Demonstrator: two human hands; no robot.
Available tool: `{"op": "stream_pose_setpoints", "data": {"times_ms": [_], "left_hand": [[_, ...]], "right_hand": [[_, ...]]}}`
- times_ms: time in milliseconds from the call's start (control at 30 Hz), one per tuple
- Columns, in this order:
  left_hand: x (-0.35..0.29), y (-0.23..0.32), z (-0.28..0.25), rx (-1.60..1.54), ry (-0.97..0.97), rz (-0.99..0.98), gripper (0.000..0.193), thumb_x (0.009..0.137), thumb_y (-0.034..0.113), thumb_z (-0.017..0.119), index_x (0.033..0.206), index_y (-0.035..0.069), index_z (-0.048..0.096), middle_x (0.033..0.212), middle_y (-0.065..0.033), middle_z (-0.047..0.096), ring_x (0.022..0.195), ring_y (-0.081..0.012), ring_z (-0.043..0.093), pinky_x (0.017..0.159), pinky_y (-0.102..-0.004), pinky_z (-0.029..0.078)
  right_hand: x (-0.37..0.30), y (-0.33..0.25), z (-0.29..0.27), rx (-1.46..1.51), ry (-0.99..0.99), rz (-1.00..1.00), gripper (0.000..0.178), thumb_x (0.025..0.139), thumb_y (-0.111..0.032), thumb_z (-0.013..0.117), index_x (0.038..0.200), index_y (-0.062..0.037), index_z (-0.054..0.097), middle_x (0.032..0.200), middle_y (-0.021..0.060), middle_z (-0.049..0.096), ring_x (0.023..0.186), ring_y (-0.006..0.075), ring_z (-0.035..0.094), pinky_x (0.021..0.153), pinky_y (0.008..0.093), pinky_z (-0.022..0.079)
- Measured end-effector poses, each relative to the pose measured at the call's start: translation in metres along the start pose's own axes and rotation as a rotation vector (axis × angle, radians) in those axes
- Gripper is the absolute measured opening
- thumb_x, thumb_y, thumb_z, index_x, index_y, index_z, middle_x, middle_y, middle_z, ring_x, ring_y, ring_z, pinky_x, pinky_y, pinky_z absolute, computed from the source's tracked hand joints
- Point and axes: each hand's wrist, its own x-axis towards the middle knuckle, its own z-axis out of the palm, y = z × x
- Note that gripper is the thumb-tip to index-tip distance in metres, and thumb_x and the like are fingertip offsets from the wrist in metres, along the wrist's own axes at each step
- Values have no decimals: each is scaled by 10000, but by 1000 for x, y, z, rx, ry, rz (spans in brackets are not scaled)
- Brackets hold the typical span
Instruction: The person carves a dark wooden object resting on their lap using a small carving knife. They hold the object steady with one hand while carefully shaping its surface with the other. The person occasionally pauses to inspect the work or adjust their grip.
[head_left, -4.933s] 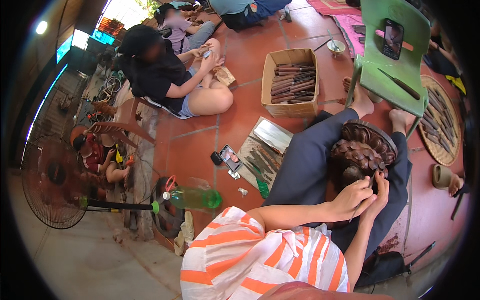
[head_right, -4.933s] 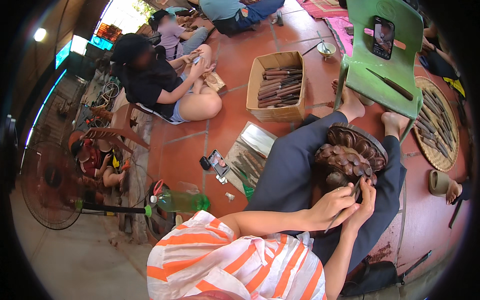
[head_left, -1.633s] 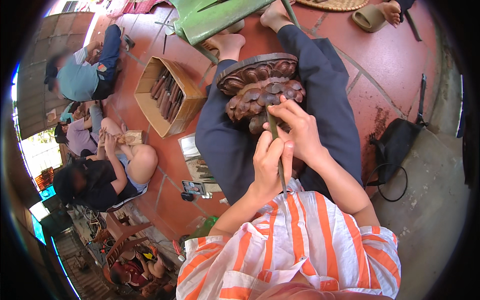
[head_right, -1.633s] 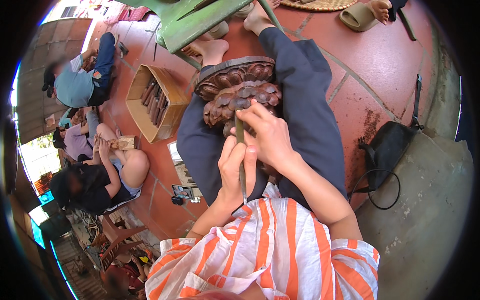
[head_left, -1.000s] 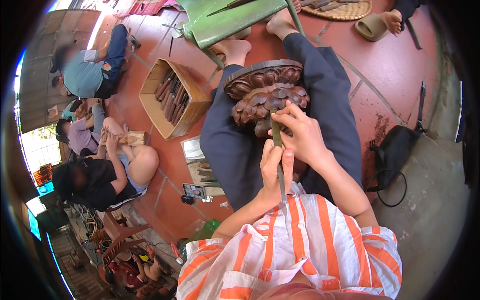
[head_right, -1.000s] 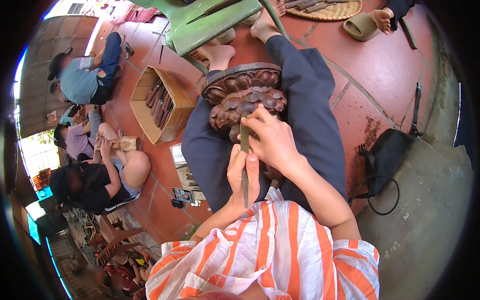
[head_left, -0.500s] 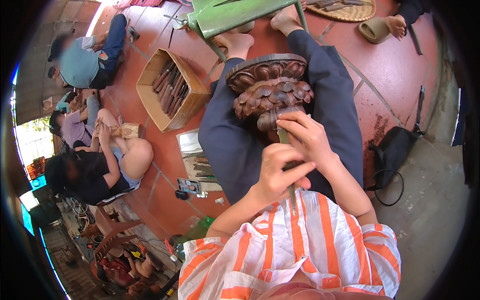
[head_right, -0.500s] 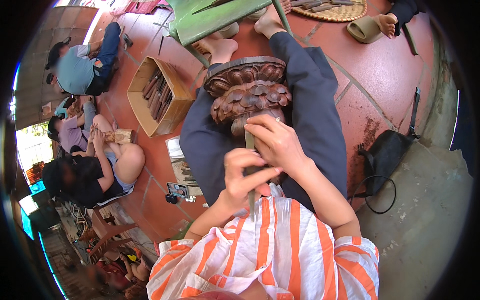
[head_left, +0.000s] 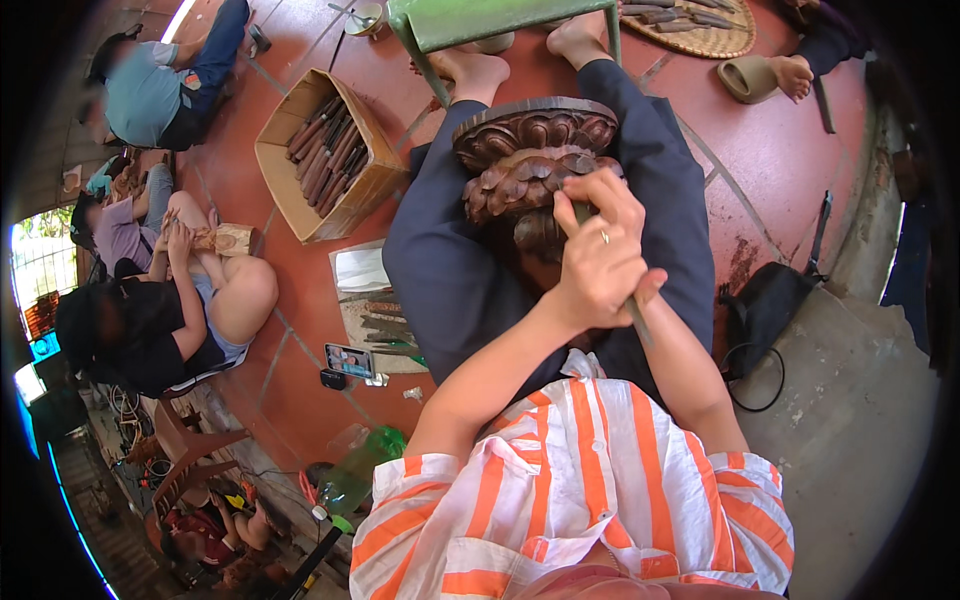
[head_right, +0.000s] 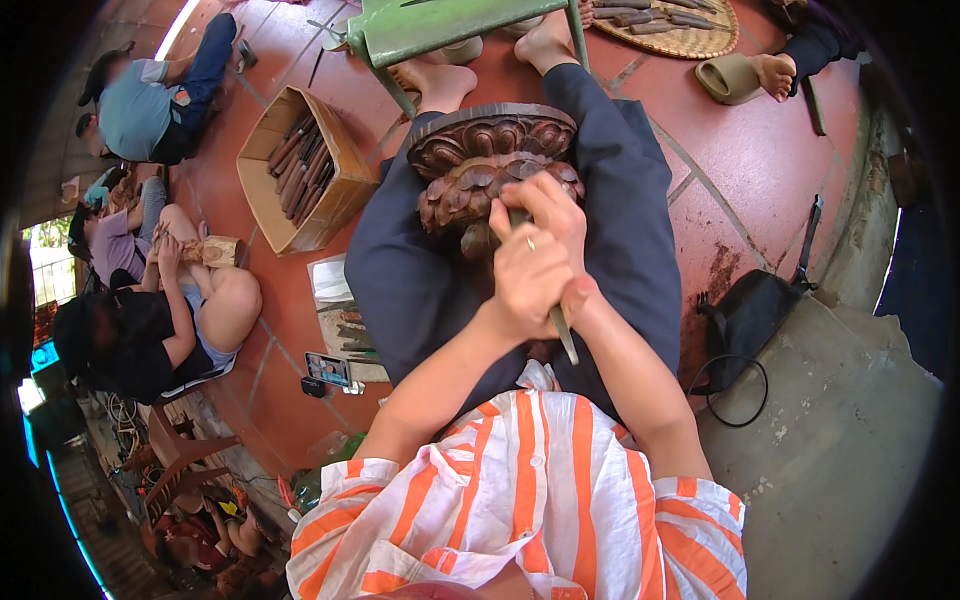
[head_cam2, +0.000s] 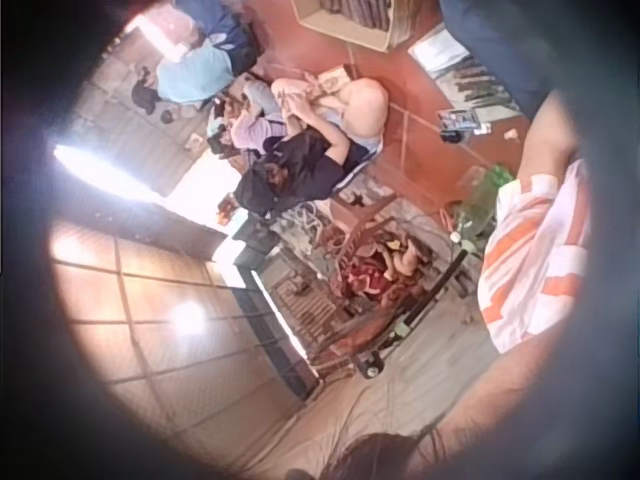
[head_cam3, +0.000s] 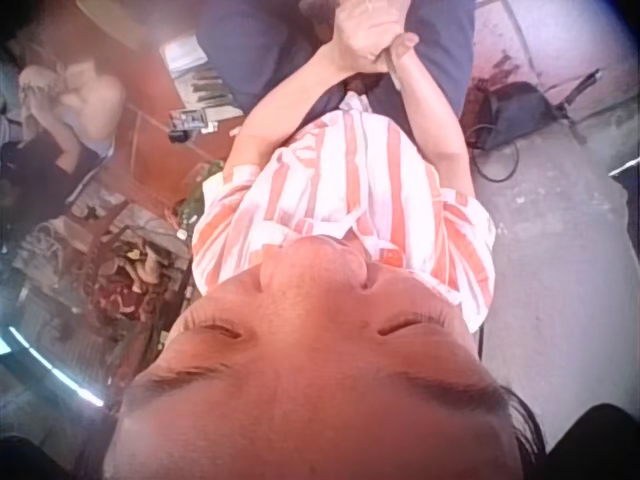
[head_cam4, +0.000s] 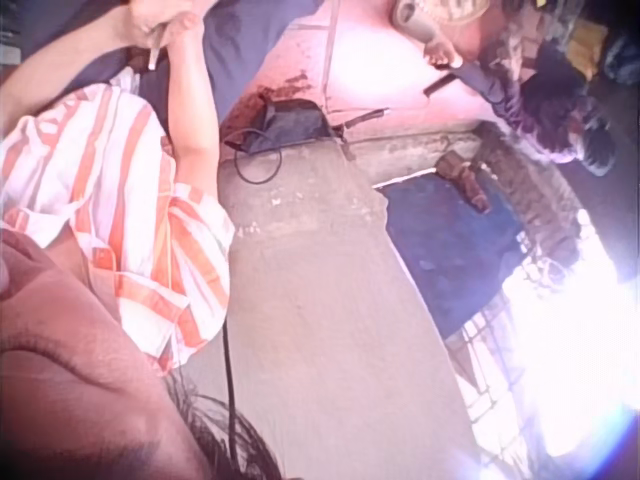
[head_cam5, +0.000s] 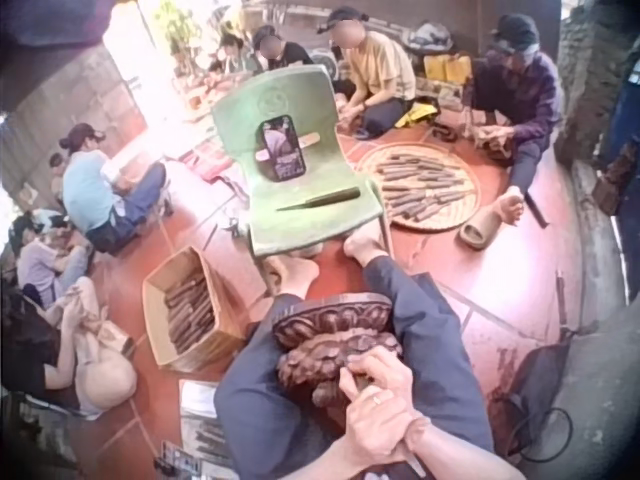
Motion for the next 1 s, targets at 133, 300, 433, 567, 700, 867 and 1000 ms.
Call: {"op": "stream_pose_setpoints", "data": {"times_ms": [133, 300, 433, 567, 700, 867, 1000], "left_hand": [[-15, 5, 3, -24, -3, -91, 273, 658, 152, 692, 539, 60, 463, 567, -69, 429, 518, -247, 464, 511, -357, 348], [3, 14, -6, 9, -5, 29, 277, 708, 173, 681, 542, 61, 490, 562, -51, 422, 509, -221, 435, 517, -349, 344], [-9, 2, -3, 39, 9, -1, 280, 719, 166, 678, 538, 64, 490, 564, -51, 423, 508, -223, 427, 533, -350, 351], [-9, 8, -2, 4, 29, -16, 295, 711, 166, 680, 532, 65, 468, 566, -49, 427, 512, -227, 432, 533, -353, 352], [-1, -7, -1, 42, 27, 20, 309, 711, 168, 682, 528, 63, 457, 560, -50, 424, 510, -222, 432, 524, -351, 346], [-5, 1, -1, 35, 28, 1, 276, 657, 147, 683, 530, 67, 452, 560, -51, 418, 506, -221, 431, 522, -358, 342], [-9, 8, -1, 23, 11, 7, 282, 661, 150, 688, 527, 61, 456, 558, -51, 420, 506, -220, 437, 518, -360, 353]], "right_hand": [[-10, 5, -10, -163, -106, 40, 190, 645, 40, 750, 742, 4, 590, 769, 122, 624, 680, 265, 633, 604, 314, 490], [14, -22, -14, -85, -140, 32, 168, 693, 17, 737, 781, -8, 596, 798, 115, 605, 685, 288, 618, 586, 317, 495], [10, -4, -9, -205, -176, -45, 177, 668, 1, 737, 771, -23, 595, 807, 100, 614, 693, 288, 588, 620, 349, 454], [3, 1, -11, -221, -182, -69, 180, 651, -13, 742, 773, -45, 615, 799, 75, 619, 689, 264, 562, 626, 355, 431], [0, 4, -6, -269, -67, -118, 152, 639, -59, 754, 719, -78, 625, 764, 33, 621, 717, 231, 559, 670, 354, 409], [7, 0, -8, -300, -151, -89, 152, 639, -83, 756, 692, -93, 613, 726, 11, 617, 679, 207, 535, 642, 367, 374], [-5, 3, -12, -320, -147, -93, 162, 630, -94, 770, 698, -97, 623, 730, 11, 640, 673, 185, 534, 622, 352, 366]]}}
